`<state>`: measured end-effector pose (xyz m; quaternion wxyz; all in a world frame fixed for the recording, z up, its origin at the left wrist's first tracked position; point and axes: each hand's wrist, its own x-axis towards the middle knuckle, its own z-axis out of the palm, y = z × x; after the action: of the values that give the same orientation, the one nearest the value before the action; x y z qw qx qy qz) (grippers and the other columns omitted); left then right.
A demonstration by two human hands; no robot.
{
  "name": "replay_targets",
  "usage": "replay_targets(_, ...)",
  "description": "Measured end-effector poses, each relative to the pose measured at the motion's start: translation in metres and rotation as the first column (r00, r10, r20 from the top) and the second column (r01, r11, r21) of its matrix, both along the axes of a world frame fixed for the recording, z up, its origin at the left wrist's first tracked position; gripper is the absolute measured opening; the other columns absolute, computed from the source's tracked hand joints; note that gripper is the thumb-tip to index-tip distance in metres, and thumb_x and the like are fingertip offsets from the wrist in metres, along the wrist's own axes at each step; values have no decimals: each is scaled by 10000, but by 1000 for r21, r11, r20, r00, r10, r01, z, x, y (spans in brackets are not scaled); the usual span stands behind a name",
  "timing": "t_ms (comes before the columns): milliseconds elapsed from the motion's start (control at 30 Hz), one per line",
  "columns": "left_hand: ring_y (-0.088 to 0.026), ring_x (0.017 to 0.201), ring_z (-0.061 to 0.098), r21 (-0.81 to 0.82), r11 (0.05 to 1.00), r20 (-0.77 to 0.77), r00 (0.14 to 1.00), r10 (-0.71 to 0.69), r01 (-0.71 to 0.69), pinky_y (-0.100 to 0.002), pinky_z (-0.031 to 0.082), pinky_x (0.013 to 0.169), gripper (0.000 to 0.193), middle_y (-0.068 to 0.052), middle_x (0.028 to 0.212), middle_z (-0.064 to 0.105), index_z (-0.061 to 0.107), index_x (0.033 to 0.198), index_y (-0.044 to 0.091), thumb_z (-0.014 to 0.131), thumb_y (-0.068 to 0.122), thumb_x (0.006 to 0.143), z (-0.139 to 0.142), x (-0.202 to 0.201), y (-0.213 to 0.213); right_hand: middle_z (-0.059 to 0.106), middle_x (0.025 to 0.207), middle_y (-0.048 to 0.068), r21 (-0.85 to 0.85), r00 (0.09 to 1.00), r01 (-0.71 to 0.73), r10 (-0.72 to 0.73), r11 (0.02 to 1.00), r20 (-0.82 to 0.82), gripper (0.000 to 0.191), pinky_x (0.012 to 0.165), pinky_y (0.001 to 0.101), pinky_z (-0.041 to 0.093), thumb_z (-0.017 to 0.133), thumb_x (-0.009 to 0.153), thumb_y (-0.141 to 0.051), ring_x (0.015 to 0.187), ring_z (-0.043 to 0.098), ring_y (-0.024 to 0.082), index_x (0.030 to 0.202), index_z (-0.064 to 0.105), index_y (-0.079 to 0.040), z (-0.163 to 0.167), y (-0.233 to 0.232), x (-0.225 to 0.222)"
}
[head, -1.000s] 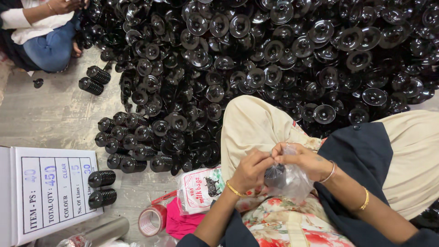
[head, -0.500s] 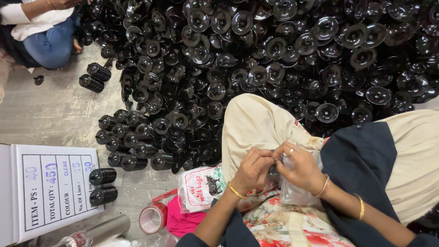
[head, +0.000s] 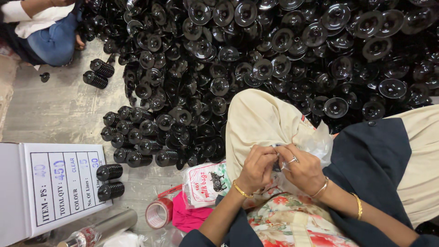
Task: The person sits on the floor among large piles of black plastic caps and places caps one at a time into a small clear plastic bag, then ties the bag closed and sets it aside. A sign listing item, total quantity and colour lies next to the work area.
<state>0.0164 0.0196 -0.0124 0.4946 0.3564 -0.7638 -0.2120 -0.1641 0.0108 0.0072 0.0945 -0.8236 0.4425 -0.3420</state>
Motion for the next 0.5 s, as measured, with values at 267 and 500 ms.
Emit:
replay_targets(267, -351, 945, 615, -65, 996, 12, 998, 55, -54, -431, 513, 839, 286, -149, 1115, 632, 591, 1108, 4, 684, -109, 862, 10, -4, 6, 673, 901, 101, 180, 980, 32, -66, 983, 185, 290, 618, 359, 530, 697, 831, -13, 722, 677, 282, 1115, 668, -66, 12, 4, 8)
replay_targets(500, -358, 990, 614, -124, 985, 60, 990, 130, -122, -434, 526, 877, 298, -156, 1113, 610, 588, 1125, -9, 710, -87, 865, 21, -2, 17, 754, 996, 102, 407, 921, -143, -29, 902, 389, 258, 797, 292, 560, 666, 856, -20, 911, 753, 205, 1107, 722, -34, 21, 5, 0)
